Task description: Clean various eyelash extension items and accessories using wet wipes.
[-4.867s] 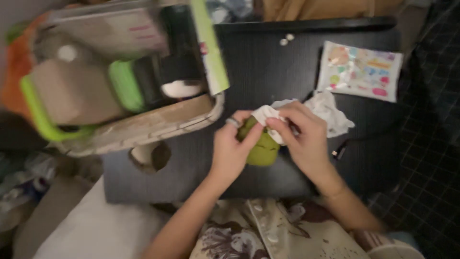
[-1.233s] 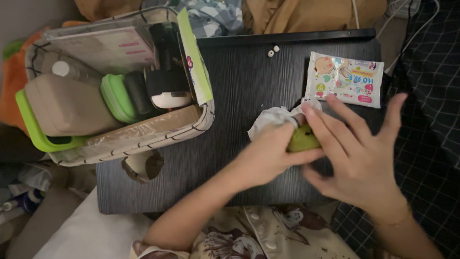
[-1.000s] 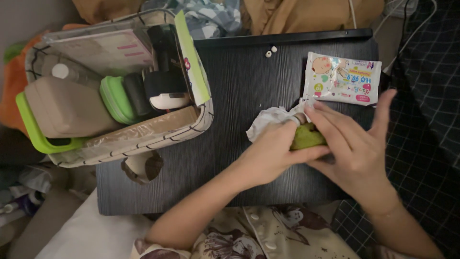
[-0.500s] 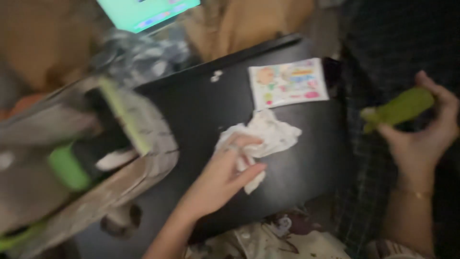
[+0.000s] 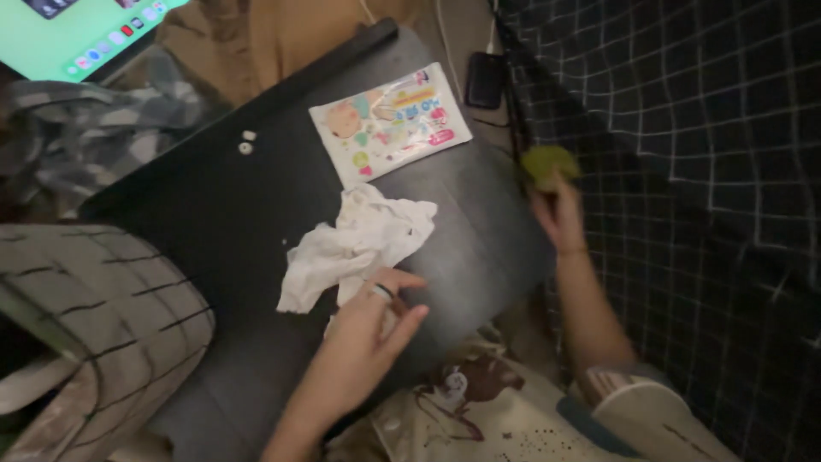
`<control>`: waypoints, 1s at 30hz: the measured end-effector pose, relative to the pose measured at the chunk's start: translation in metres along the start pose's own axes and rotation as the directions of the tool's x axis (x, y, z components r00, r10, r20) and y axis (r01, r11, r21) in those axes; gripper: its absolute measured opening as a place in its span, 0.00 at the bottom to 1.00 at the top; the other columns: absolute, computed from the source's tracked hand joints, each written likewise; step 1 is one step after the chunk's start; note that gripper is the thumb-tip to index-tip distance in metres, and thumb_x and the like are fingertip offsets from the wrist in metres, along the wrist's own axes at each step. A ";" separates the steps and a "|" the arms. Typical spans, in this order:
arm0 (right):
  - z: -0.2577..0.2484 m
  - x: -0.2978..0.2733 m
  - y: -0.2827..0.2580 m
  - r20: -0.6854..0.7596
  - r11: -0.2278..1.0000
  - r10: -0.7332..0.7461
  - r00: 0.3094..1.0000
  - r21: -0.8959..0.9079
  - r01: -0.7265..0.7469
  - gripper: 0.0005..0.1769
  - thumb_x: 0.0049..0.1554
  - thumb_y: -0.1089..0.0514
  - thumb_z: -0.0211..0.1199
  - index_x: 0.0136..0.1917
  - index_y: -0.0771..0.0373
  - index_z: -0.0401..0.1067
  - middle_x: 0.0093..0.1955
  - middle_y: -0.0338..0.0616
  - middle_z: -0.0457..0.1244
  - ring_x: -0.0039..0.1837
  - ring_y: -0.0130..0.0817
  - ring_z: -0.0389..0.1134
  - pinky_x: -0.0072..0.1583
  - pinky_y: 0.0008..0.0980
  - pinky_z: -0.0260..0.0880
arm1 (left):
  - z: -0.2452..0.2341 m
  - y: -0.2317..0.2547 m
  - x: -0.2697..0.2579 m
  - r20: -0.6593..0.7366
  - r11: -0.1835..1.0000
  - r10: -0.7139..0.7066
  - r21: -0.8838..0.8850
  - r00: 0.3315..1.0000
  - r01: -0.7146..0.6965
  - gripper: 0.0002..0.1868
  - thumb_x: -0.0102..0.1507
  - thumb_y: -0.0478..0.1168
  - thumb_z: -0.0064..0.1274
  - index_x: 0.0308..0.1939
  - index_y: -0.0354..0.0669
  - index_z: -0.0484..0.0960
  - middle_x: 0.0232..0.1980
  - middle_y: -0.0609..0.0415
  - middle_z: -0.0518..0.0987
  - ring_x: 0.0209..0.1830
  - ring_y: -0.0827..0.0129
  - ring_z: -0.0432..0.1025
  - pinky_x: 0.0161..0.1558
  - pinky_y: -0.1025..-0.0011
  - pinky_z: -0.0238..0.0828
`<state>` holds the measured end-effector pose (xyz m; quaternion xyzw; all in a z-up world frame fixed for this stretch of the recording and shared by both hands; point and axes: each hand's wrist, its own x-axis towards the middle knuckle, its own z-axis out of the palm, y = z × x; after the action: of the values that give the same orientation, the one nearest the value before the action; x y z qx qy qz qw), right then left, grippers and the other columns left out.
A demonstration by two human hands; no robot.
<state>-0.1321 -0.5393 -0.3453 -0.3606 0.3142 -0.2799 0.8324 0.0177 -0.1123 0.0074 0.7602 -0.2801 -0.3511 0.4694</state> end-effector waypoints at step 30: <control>0.550 -0.306 -0.105 0.994 0.136 0.085 -0.068 0.056 0.989 0.14 0.57 0.71 0.68 0.55 0.60 0.77 0.58 0.43 0.69 0.62 0.42 0.71 0.61 0.37 0.70 | -0.122 0.018 -0.184 -0.651 0.687 0.599 0.717 0.466 0.119 0.10 0.66 0.36 0.57 0.51 0.39 0.80 0.56 0.52 0.77 0.60 0.57 0.72 0.60 0.59 0.67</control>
<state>0.0440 -0.1549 0.1325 -0.8738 -0.3520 -0.1661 0.2917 0.0031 0.0827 0.1120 0.8897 -0.2311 0.2775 0.2792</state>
